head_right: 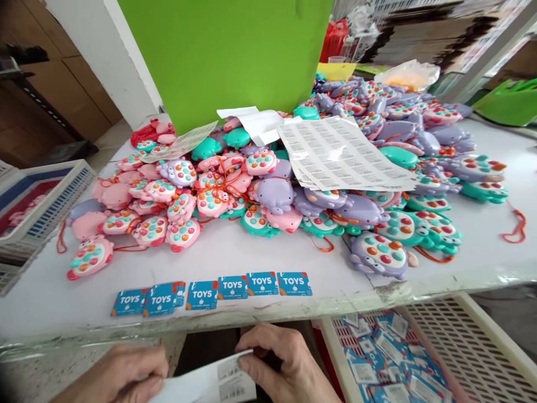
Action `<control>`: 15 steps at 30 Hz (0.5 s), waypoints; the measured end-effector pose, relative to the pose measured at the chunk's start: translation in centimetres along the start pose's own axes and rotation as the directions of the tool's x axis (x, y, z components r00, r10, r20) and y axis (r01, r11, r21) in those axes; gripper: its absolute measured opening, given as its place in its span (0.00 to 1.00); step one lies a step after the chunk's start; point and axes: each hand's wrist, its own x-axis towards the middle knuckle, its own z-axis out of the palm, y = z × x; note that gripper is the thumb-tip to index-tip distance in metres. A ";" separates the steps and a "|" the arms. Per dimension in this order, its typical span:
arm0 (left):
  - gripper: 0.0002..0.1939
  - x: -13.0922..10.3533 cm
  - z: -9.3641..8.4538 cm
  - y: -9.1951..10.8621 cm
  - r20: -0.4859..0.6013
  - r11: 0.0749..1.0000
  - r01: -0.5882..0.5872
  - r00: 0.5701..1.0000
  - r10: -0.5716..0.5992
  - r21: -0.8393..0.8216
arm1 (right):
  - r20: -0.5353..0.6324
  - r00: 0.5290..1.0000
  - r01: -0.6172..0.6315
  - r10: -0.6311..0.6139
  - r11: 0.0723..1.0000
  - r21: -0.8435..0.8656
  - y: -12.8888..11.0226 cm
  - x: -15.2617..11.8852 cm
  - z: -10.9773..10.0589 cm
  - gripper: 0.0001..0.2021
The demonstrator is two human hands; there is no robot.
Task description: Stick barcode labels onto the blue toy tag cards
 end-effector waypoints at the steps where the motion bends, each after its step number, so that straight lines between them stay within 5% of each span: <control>1: 0.13 -0.2 -0.7 0.2 -0.018 0.998 0.069 0.997 -0.069 -0.007 | -0.009 1.000 -0.023 0.023 1.000 0.015 0.1 0.0 0.5 0.11; 7: 0.07 1.0 -1.0 2.6 0.022 0.969 0.238 0.971 -0.237 -0.061 | -0.065 0.996 -0.053 0.053 0.999 -0.001 0.2 -0.6 1.7 0.12; 15: 0.09 3.9 1.2 5.2 -0.042 0.996 0.014 0.999 -0.017 -0.090 | -0.033 0.994 0.098 -0.103 0.987 -0.128 0.1 -0.9 1.6 0.08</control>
